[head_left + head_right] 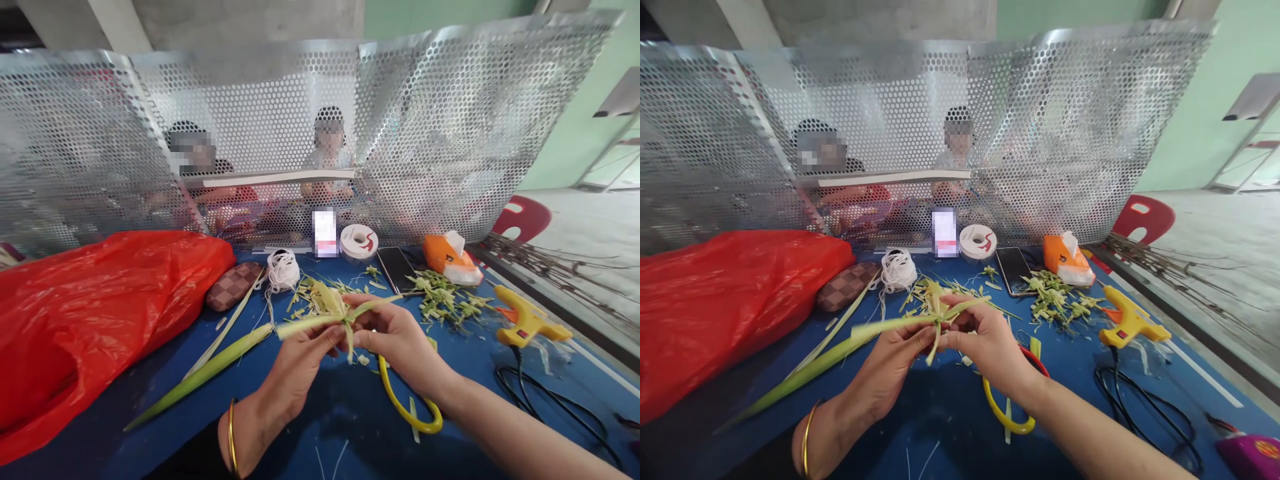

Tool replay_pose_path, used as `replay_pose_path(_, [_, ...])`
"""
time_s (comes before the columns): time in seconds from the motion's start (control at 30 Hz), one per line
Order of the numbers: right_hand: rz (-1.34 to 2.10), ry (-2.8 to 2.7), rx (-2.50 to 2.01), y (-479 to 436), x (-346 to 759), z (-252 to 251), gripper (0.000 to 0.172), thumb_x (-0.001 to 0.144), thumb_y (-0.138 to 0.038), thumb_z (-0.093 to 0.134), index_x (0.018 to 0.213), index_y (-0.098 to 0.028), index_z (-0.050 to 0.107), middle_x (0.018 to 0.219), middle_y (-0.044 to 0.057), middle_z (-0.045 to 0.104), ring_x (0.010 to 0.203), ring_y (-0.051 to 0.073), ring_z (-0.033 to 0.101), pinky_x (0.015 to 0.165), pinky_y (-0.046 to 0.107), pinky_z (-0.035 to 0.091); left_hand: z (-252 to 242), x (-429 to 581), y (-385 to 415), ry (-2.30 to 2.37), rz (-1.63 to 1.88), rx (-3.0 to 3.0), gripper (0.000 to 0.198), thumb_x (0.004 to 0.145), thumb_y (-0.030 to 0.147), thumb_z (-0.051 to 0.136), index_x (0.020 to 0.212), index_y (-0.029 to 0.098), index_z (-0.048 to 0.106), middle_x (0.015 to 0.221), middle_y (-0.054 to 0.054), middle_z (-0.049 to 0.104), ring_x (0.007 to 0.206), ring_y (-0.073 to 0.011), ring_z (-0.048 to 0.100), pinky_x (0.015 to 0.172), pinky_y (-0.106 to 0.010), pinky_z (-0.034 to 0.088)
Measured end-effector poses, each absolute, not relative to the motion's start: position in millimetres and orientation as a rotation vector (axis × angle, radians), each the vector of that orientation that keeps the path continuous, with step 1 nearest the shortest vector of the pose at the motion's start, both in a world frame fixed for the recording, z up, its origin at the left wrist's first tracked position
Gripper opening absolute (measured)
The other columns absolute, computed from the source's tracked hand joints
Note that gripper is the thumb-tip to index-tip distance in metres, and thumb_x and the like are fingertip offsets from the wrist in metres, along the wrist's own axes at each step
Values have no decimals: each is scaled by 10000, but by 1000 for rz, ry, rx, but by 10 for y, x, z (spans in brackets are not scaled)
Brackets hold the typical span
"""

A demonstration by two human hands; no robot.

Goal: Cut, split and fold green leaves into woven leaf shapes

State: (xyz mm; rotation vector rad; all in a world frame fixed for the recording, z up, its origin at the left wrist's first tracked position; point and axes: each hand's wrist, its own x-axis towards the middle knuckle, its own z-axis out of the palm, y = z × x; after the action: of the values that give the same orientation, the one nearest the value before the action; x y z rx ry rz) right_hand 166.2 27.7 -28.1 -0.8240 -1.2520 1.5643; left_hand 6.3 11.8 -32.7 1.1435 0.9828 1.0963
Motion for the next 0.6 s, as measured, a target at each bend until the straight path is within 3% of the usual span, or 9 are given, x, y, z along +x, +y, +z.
replay_pose_path(0.07, [1498,-1287,-851,289,1699,-233,378,631,-263,805,978,-204,666,754,3,688,697,171,631,711,333,493,-308,46,133,981,1115,1151,193,796,350,670,703,185,706,681,-2,632,658,-127,530,640,-252,393])
replay_pose_path(0.13, [1443,-1298,-878,289,1718,-205,228,690,-323,756,869,-198,689,781,18,681,690,160,611,695,323,492,-301,53,135,1005,1093,1117,160,755,344,709,724,188,723,672,-3,645,654,-131,543,645,-254,400])
replay_pose_path(0.3, [1334,-1364,-1041,287,1711,-205,193,693,-359,746,639,-187,677,616,-12,574,570,125,510,580,281,443,-332,132,81,947,998,1105,147,658,300,786,756,194,759,711,-13,696,745,-156,603,760,-277,445])
replay_pose_path(0.43, [1322,-1409,-1108,389,1782,-267,262,761,-430,661,677,-182,674,647,14,600,587,143,533,600,296,440,-319,59,147,1072,1083,1143,157,682,314,755,755,174,762,738,-36,714,756,-172,616,746,-291,463])
replay_pose_path(0.5, [1151,-1454,-1212,471,1846,-332,252,796,-426,611,731,-189,669,662,21,618,600,157,549,610,307,437,-290,-54,246,1240,1311,1055,174,708,324,722,792,176,758,712,-28,705,705,-155,607,673,-269,463])
replay_pose_path(0.57, [896,-1636,-1336,540,1900,-415,196,806,-380,594,767,-204,670,676,20,635,623,173,561,612,310,423,-262,-179,357,1331,1490,1074,209,719,304,710,884,184,754,839,-36,729,785,-158,622,702,-260,465])
replay_pose_path(0.6, [773,-1752,-1378,563,1916,-458,173,811,-358,585,768,-213,669,705,23,651,639,179,569,616,310,416,-253,-233,406,1373,1541,1074,183,687,270,723,843,180,755,847,-35,736,785,-161,628,704,-258,468])
